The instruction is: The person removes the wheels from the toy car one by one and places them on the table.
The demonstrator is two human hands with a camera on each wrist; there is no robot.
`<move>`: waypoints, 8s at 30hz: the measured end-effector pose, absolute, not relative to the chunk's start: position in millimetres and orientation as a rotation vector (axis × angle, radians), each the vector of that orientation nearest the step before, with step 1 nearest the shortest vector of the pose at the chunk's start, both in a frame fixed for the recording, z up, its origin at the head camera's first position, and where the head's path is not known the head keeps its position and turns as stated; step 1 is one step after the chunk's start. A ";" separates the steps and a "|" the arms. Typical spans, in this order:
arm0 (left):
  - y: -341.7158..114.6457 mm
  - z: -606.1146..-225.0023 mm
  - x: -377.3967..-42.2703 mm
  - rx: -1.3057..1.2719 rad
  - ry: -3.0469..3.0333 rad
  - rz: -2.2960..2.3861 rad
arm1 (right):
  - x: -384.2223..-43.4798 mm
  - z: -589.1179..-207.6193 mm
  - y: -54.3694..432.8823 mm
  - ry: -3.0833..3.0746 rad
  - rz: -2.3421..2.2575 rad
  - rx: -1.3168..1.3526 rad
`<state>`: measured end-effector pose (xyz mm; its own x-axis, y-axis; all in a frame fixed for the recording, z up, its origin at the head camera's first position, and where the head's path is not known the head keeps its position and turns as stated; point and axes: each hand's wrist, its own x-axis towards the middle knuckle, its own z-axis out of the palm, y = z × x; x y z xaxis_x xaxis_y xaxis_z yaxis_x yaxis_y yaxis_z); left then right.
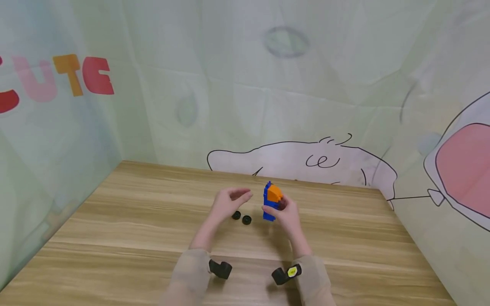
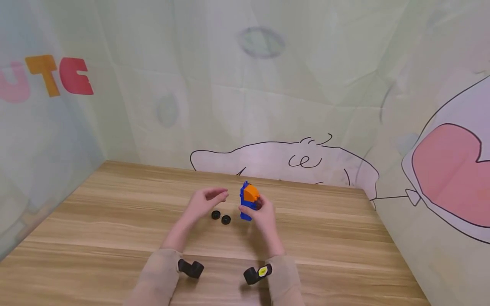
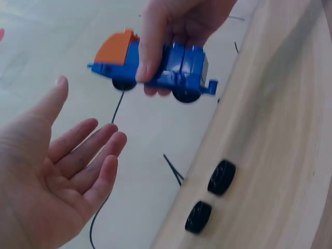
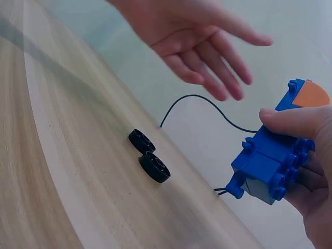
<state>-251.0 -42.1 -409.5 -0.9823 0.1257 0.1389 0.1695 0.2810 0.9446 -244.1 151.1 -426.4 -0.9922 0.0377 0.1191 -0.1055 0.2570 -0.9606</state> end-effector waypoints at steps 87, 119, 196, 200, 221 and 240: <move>-58.6 -413.7 -252.4 -0.596 -2.280 -2.429 | -245.4 -434.0 152.3 -2.225 2.308 0.274; -28.3 -421.5 -254.6 -0.235 -2.259 -2.241 | -248.4 -432.5 155.1 -2.072 2.300 0.145; -37.3 -411.8 -249.7 -0.785 -2.683 -1.928 | -245.7 -433.1 154.5 -1.993 2.797 0.348; -36.4 -413.3 -249.6 -0.826 -2.726 -1.924 | -246.8 -435.8 156.2 -2.053 2.758 0.398; -40.4 -417.7 -249.8 -0.960 -2.820 -1.639 | -250.1 -441.3 156.2 -2.234 2.646 0.423; -40.9 -415.2 -250.1 -0.955 -2.851 -1.505 | -248.5 -446.0 154.5 -2.207 2.674 0.522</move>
